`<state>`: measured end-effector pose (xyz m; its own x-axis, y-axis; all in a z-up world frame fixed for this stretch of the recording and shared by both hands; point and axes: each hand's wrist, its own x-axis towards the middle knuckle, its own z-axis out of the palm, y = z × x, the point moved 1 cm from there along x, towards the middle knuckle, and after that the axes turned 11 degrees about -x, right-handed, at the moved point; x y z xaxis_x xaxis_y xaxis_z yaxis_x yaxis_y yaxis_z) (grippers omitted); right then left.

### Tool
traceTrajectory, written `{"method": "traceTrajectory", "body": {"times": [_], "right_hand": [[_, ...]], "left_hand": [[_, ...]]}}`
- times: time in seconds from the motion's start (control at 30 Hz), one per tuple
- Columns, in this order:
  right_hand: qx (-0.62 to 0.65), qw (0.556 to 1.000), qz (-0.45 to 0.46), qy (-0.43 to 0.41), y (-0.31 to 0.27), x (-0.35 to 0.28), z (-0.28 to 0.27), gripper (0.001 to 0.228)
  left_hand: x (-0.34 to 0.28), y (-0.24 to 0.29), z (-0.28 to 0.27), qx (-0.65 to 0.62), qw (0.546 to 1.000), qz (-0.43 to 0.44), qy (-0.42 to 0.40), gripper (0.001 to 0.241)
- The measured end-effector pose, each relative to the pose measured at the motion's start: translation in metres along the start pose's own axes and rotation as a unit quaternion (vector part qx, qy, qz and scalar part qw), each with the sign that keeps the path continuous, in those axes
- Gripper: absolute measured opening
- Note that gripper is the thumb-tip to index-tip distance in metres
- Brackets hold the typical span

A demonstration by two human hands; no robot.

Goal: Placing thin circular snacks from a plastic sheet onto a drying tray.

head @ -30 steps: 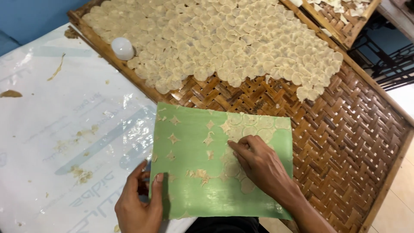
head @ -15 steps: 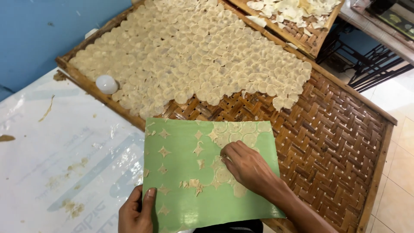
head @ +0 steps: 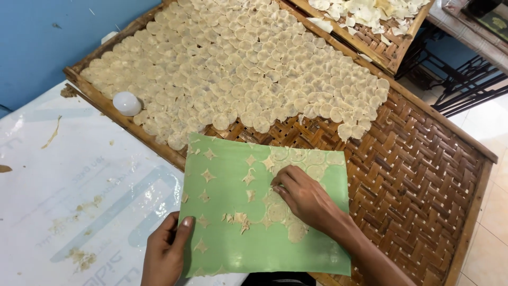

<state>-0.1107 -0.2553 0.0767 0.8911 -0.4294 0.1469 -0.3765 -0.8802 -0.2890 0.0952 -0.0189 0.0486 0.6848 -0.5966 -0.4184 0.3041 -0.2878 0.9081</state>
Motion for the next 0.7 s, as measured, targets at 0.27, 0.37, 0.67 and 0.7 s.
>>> {"method": "traceTrajectory", "body": {"times": [0.27,0.37,0.67,0.7], "right_hand": [[0.036,0.999,0.024,-0.021,0.011,-0.008,-0.003,0.039],[0.014,1.0,0.016,-0.019,0.016,-0.01,0.001,0.022],[0.066,0.994,0.081,-0.014,0.005,-0.012,-0.01,0.008],[0.064,0.994,0.084,-0.013,0.003,-0.012,-0.013,0.008]], "left_hand": [[0.016,0.006,0.006,0.018,1.0,-0.013,-0.008,0.029],[0.024,-0.014,0.0,0.007,1.0,0.012,-0.025,0.026],[0.03,-0.034,-0.007,-0.036,0.998,0.026,-0.047,0.025],[0.031,-0.035,-0.008,-0.036,0.998,0.026,-0.052,0.025]]}}
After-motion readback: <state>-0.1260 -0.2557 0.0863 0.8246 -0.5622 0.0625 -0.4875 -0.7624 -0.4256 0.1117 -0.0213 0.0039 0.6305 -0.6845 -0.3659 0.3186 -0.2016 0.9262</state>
